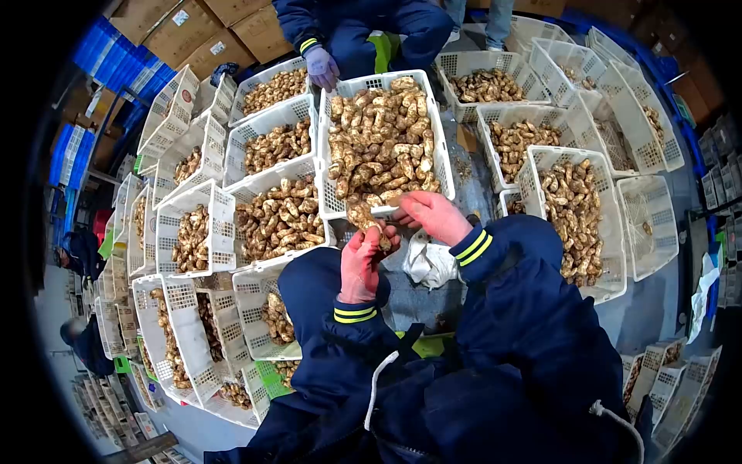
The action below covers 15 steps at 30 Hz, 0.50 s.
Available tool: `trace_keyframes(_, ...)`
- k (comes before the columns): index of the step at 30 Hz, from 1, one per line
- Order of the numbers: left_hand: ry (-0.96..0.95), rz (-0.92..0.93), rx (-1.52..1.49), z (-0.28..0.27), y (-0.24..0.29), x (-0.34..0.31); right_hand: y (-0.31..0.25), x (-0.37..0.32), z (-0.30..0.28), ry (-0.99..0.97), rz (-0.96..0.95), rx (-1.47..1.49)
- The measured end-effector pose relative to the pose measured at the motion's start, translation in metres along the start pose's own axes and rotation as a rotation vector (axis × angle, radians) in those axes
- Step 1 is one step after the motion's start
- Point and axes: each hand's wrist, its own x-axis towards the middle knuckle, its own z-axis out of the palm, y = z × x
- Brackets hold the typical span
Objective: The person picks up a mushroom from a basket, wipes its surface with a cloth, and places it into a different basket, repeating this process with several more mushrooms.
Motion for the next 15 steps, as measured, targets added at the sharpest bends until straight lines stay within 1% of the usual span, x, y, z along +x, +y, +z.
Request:
trace_keyframes(2, -0.009, -0.046, 0.149, 0.002, 0.001, 0.001, -0.007, -0.004, 0.008, -0.079, -0.047, 0.03)
trace_keyframes(3, -0.013, -0.053, 0.149, -0.002, -0.003, 0.002, -0.014, -0.007, 0.013, -0.124, -0.072, 0.06)
trace_keyframes(4, -0.09, -0.054, 0.249, -0.004, -0.007, 0.004, -0.011, -0.002, 0.012, -0.125, -0.151, -0.044)
trace_keyframes(5, -0.168, -0.053, 0.349, -0.006, -0.011, 0.006, -0.011, -0.003, 0.012, -0.169, -0.131, 0.07)
trace_keyframes(6, -0.212, -0.092, 0.295, -0.001, -0.008, 0.002, -0.009, -0.002, 0.011, -0.162, -0.143, 0.13)
trace_keyframes(7, -0.218, -0.095, 0.295, 0.004, -0.005, -0.001, -0.007, -0.001, 0.01, -0.156, -0.155, 0.19)
trace_keyframes(8, -0.227, -0.114, 0.28, 0.009, -0.003, -0.002, -0.007, 0.003, 0.007, -0.104, -0.14, 0.216)
trace_keyframes(9, -0.234, -0.133, 0.265, 0.011, -0.002, -0.002, -0.006, 0.003, 0.004, -0.1, -0.143, 0.215)
trace_keyframes(10, -0.235, -0.188, 0.295, 0.009, -0.002, -0.003, -0.009, 0.002, 0.003, 0.017, -0.128, 0.248)
trace_keyframes(11, -0.239, -0.189, 0.295, 0.007, -0.002, -0.003, -0.011, 0.001, 0.003, 0.134, -0.113, 0.279)
trace_keyframes(12, -0.266, -0.217, 0.248, 0.006, -0.002, -0.002, -0.014, 0.001, 0.003, 0.119, -0.159, 0.36)
trace_keyframes(13, -0.291, -0.245, 0.2, 0.005, -0.002, -0.001, -0.014, 0.0, 0.003, 0.121, -0.162, 0.357)
trace_keyframes(14, -0.21, -0.225, 0.216, 0.004, -0.004, 0.0, -0.013, 0.0, 0.003, 0.122, -0.17, 0.328)
trace_keyframes(15, -0.209, -0.224, 0.216, 0.002, -0.006, 0.001, -0.01, 0.002, 0.004, 0.121, -0.176, 0.301)
